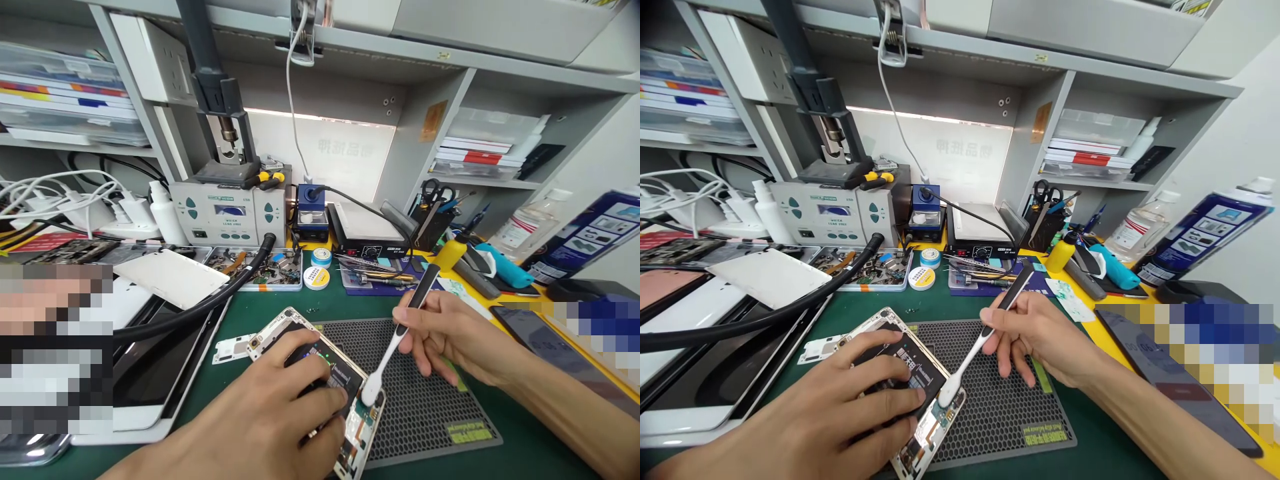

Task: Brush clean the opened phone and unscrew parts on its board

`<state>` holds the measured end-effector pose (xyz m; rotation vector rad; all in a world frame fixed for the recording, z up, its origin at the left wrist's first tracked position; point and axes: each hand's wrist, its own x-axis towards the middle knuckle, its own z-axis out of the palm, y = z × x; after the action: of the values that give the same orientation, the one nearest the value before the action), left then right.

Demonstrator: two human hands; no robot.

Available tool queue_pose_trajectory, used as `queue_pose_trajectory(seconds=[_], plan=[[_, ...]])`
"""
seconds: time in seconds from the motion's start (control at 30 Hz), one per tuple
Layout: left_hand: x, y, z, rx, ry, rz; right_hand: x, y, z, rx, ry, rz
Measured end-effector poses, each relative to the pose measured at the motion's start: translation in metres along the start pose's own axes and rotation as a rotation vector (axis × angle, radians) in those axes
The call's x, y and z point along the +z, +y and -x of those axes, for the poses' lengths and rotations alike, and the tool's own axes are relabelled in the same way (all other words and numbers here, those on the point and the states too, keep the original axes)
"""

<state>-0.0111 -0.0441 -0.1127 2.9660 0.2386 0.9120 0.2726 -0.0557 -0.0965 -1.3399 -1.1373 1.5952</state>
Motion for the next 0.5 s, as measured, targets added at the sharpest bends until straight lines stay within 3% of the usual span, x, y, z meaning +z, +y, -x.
queue_pose_trajectory(seconds=[0.13,0.3,0.5], plan=[[0.001,-0.001,0.0,0.0,0.002,0.025,-0.003,-0.001,0.0,-0.028,0.035,-0.032],[-0.001,0.0,-0.001,0.004,-0.04,-0.032,0.006,-0.002,-0.001,0.021,-0.036,-0.035],[-0.001,0.0,0.001,0.018,-0.042,-0.057,-0.009,0.003,-0.006,0.026,0.024,-0.037]])
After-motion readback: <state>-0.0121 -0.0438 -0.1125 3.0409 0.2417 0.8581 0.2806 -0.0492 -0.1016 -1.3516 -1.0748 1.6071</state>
